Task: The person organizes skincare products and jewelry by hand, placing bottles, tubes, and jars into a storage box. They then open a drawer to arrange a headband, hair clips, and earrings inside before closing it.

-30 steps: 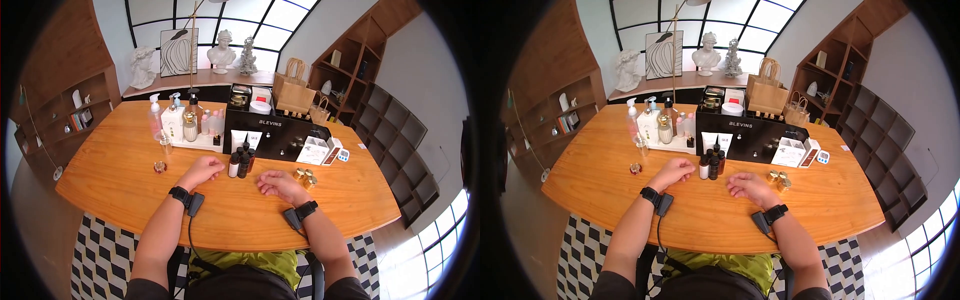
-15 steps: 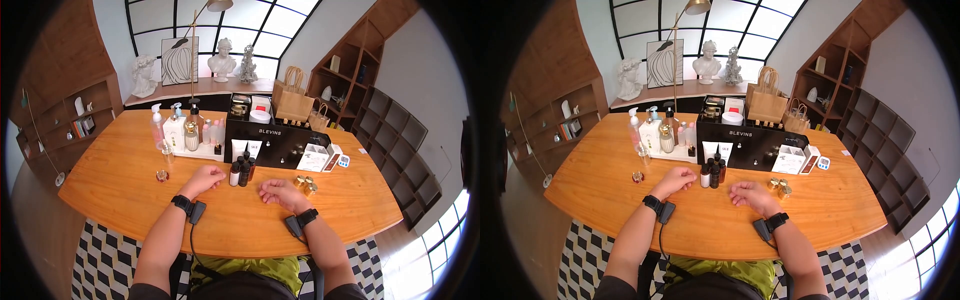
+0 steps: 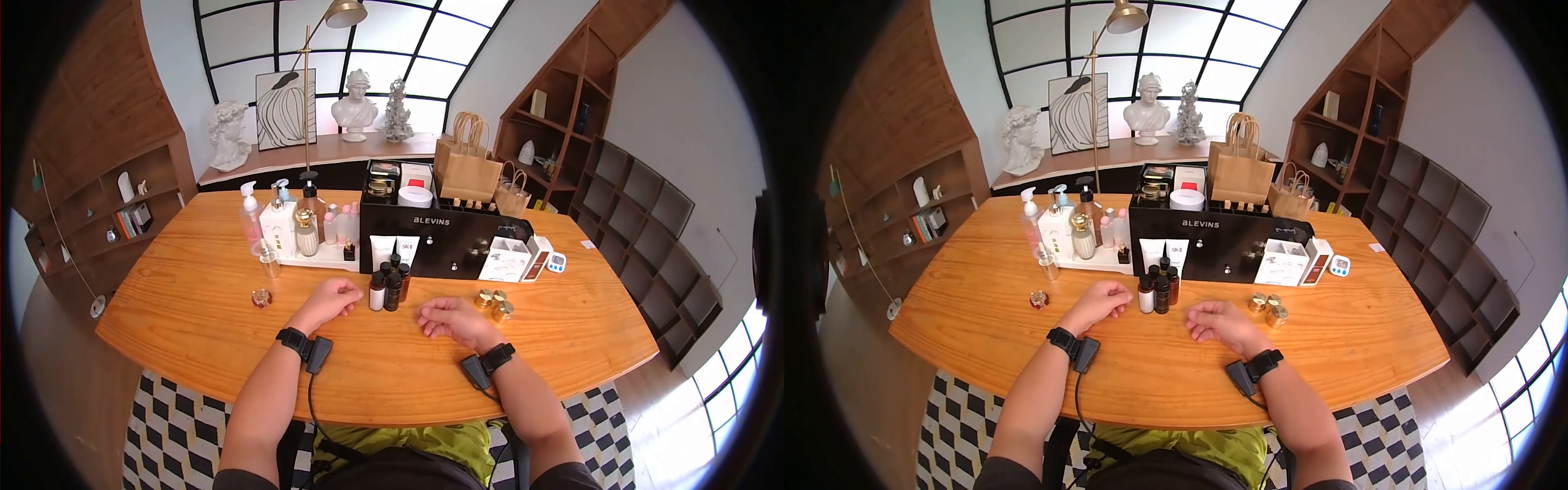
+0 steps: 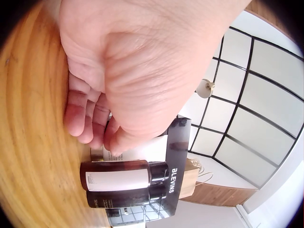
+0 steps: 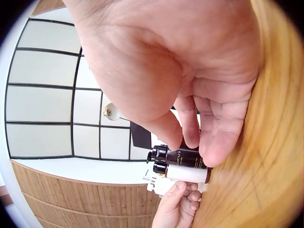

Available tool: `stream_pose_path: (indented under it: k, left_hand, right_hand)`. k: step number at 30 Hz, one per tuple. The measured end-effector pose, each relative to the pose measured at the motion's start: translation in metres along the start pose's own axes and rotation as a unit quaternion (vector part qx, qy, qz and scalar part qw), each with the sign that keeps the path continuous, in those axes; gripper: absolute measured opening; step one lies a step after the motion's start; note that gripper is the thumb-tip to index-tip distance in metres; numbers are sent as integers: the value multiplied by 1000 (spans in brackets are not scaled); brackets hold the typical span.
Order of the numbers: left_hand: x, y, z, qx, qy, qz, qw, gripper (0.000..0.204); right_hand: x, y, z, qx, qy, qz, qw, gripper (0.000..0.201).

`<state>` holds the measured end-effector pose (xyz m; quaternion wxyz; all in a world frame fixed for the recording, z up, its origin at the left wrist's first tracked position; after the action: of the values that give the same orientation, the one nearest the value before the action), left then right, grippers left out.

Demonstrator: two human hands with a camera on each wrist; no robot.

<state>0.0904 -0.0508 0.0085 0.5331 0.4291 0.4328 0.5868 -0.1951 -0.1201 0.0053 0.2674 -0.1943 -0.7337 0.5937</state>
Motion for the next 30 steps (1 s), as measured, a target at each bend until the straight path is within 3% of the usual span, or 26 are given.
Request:
stream_pose_path:
  k: [4,9,10,12,13,15,16,18,19,20,23,26,28,30]
  left_hand:
    - [-4,-3,2,16,-4,-14,1000,21]
    - [-4,-5,2,13,-8,-20,1000,23]
    - [-4,-6,1,14,-8,-20,1000,23]
    - [-4,-4,3,13,1,-23,1000,24]
    - [-4,-3,3,13,2,-24,1000,24]
    - [-2,-2,2,18,4,-26,1000,25]
    - [-2,-2,2,18,5,-26,999,25]
    - [-2,-3,3,15,-3,-21,1000,26]
    - [-3,-3,4,15,-3,-21,1000,26]
    - [-3,-4,4,15,-8,-23,1000,26]
    - [-9,-9,5,19,-17,-28,999,26]
    - [-14,-14,4,19,-23,-28,999,25]
    - [-11,-12,3,21,-25,-27,999,25]
    - [-9,-8,5,18,-20,-26,999,26]
  right_hand:
    - [3,-27,-7,88,23,-3,996,20]
    - [-11,-152,-25,244,94,169,950,13]
    - [-19,-178,-29,282,129,192,931,15]
    - [-38,-224,-34,452,197,245,835,28]
    - [-54,-237,-34,453,196,246,834,28]
    - [-91,-256,-32,587,241,248,732,43]
    - [-107,-261,-30,587,240,249,732,43]
    - [-141,-258,-32,715,202,142,654,51]
    - [-152,-256,-29,730,186,70,654,54]
    - [-159,-256,-30,731,185,70,653,54]
    - [-179,-248,-20,766,184,-34,615,56]
    - [-193,-246,-17,787,140,-43,600,50]
    - [-186,-248,-27,779,122,-41,614,45]
    - [-196,-246,-20,794,121,-53,594,44]
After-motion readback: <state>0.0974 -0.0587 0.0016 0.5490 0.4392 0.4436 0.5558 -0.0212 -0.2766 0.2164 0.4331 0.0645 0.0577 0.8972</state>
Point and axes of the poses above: each hand's wrist, its own x-axis away from the middle knuckle, its own z-axis out of the back of the hand, y = z × x, the point moved 6 cm from there along -x, towards the middle knuckle, and after that the axes turned 3 degrees about -y, right-handed, at the moved point
